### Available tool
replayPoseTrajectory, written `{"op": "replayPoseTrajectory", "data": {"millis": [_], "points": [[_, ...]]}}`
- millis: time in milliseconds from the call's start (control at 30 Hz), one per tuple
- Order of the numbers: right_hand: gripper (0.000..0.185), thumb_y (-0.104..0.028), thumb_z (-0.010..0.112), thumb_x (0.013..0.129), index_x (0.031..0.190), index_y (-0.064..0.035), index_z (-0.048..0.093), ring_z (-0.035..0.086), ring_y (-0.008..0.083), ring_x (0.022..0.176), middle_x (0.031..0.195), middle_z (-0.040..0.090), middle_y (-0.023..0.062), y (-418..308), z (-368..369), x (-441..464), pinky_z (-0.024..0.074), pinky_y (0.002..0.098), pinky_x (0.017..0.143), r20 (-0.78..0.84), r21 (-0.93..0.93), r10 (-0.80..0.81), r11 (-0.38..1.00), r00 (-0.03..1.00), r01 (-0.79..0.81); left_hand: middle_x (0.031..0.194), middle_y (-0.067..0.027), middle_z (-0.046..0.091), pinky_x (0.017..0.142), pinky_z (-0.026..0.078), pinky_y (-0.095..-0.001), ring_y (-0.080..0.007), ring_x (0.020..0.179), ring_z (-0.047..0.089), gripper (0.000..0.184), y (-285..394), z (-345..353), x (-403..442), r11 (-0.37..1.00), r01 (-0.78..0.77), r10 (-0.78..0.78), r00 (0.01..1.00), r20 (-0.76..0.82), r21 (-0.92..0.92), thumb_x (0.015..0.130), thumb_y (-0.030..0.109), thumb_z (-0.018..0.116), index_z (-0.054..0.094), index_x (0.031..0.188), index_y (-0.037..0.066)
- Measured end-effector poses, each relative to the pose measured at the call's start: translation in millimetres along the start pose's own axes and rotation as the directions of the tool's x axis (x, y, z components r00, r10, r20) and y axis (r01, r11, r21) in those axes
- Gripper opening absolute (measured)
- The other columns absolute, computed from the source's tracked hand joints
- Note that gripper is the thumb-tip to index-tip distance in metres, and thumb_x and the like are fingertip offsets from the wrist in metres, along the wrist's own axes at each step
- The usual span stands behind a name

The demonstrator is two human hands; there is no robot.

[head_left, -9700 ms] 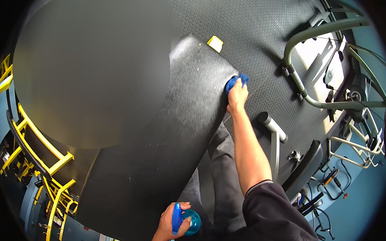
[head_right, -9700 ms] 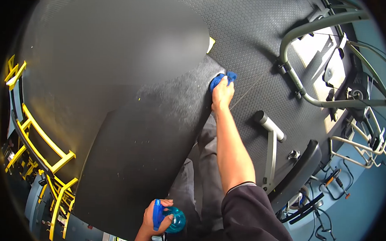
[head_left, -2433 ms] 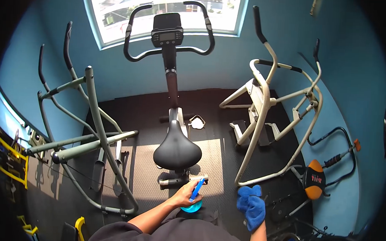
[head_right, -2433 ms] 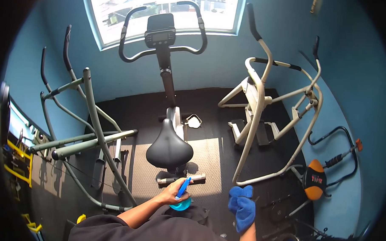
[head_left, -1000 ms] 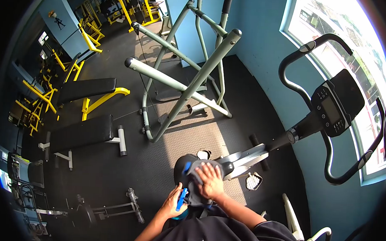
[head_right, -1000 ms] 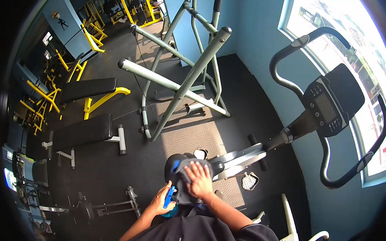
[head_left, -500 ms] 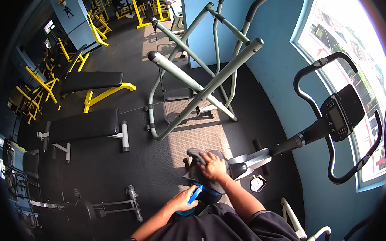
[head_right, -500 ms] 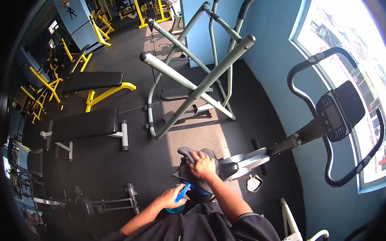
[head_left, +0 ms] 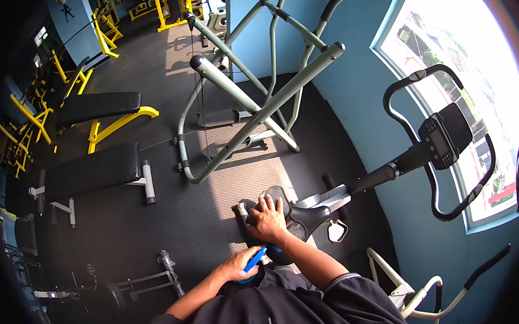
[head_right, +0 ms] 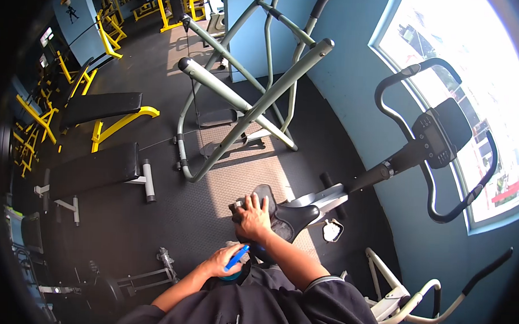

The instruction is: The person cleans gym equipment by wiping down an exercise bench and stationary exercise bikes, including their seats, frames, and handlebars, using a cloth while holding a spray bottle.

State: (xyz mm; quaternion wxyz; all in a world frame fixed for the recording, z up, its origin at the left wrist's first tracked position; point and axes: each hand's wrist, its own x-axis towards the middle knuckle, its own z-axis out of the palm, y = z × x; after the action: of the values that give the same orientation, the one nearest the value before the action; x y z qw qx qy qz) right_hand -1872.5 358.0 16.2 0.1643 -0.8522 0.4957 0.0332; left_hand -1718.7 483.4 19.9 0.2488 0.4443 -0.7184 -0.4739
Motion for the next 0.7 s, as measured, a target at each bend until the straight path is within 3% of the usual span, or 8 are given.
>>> {"op": "replayPoseTrajectory", "data": {"millis": [67, 233, 300, 333, 400, 467, 567, 700], "points": [[0.057, -0.046, 0.063, 0.08, 0.131, -0.0202, 0.058, 0.018, 0.0364, 0.146, 0.157, 0.023, 0.0173, -8.9, 9.9, -37.4, 0.0109, 0.0617, 0.115, -0.013, -0.177, -0.144, 0.974, 0.99, 0.139, 0.118, -0.0197, 0.063, 0.094, 0.049, -0.0409, -0.0364, 0.108, 0.062, 0.062, 13.4, -21.1, -10.5, 0.993, -0.045, 0.042, 0.999, -0.028, -0.105, 0.074, 0.012, 0.064, 0.047, 0.133, 0.002], [0.044, -0.036, 0.051, 0.088, 0.127, -0.0179, 0.062, 0.014, 0.0249, 0.148, 0.16, 0.02, 0.0068, -1.9, 48.9, -112.8, 0.0129, 0.061, 0.115, 0.007, -0.246, -0.38, 0.896, 0.925, 0.37, 0.118, -0.0159, 0.064, 0.095, 0.049, -0.0407, -0.0342, 0.108, 0.062, 0.063, 11.4, -58.3, -29.3, 0.979, -0.019, 0.003, 0.997, -0.079, -0.201, 0.073, 0.011, 0.066, 0.048, 0.133, 0.002], [0.046, -0.038, 0.053, 0.086, 0.128, -0.02, 0.061, 0.014, 0.0284, 0.148, 0.16, 0.019, 0.0087, -13.1, 24.3, -86.0, 0.0101, 0.0677, 0.112, 0.144, -0.205, -0.239, 0.942, 0.96, 0.266, 0.12, -0.0156, 0.063, 0.098, 0.047, -0.0404, -0.0343, 0.111, 0.06, 0.064, 3.7, -58.1, -33.4, 0.992, 0.03, -0.035, 0.999, -0.04, -0.121, 0.073, 0.012, 0.066, 0.048, 0.134, 0.003], [0.05, -0.039, 0.055, 0.084, 0.13, -0.0211, 0.059, 0.014, 0.0328, 0.148, 0.158, 0.021, 0.0123, -16.6, 26.4, -66.8, 0.0087, 0.0707, 0.11, 0.016, -0.153, -0.17, 0.973, 0.985, 0.17, 0.121, -0.0157, 0.063, 0.099, 0.046, -0.0408, -0.0342, 0.113, 0.059, 0.063, 1.9, -55.5, -36.2, 0.997, 0.016, -0.021, 0.998, -0.065, -0.074, 0.073, 0.012, 0.066, 0.048, 0.133, 0.003], [0.052, -0.036, 0.057, 0.081, 0.13, -0.0204, 0.058, 0.015, 0.0396, 0.146, 0.157, 0.021, 0.0173, -21.5, 11.8, -21.0, 0.0082, 0.0735, 0.107, -0.01, -0.089, 0.011, 0.996, 1.0, -0.012, 0.121, -0.0167, 0.062, 0.097, 0.047, -0.04, -0.0339, 0.111, 0.061, 0.062, -0.9, -53.0, -40.7, 0.994, 0.038, -0.045, 0.997, -0.07, -0.099, 0.073, 0.011, 0.066, 0.049, 0.133, 0.003], [0.058, -0.033, 0.059, 0.079, 0.135, -0.0185, 0.054, 0.012, 0.0404, 0.147, 0.158, 0.02, 0.0193, -29.5, 2.8, 14.5, 0.0066, 0.0724, 0.108, 0.117, -0.101, 0.182, 0.98, 0.976, -0.17, 0.121, -0.0168, 0.062, 0.095, 0.048, -0.0401, -0.0335, 0.11, 0.062, 0.062, -0.2, -48.7, -39.1, 0.99, 0.039, -0.047, 0.997, -0.055, -0.134, 0.073, 0.01, 0.065, 0.05, 0.133, 0.004], [0.052, -0.029, 0.051, 0.086, 0.137, -0.0202, 0.052, 0.013, 0.0404, 0.147, 0.158, 0.02, 0.0188, -30.4, 9.6, -3.4, 0.0057, 0.0726, 0.108, 0.06, -0.136, 0.113, 0.985, 0.992, -0.104, 0.122, -0.0173, 0.062, 0.096, 0.047, -0.0407, -0.033, 0.112, 0.061, 0.059, 4.0, -41.2, -38.3, 0.974, -0.059, 0.042, 0.996, -0.082, -0.217, 0.075, 0.011, 0.065, 0.05, 0.132, 0.003], [0.061, -0.035, 0.056, 0.084, 0.143, -0.0273, 0.044, 0.015, 0.0328, 0.148, 0.16, 0.017, 0.0122, -11.2, 28.5, -87.0, 0.0086, 0.0635, 0.114, -0.086, -0.048, -0.098, 0.994, 0.991, 0.094, 0.123, -0.0163, 0.062, 0.092, 0.049, -0.0365, -0.0282, 0.108, 0.063, 0.056, 20.2, -40.2, -34.4, 0.971, 0.018, -0.031, 0.998, -0.052, -0.24, 0.074, 0.012, 0.067, 0.053, 0.127, 0.002]]}}
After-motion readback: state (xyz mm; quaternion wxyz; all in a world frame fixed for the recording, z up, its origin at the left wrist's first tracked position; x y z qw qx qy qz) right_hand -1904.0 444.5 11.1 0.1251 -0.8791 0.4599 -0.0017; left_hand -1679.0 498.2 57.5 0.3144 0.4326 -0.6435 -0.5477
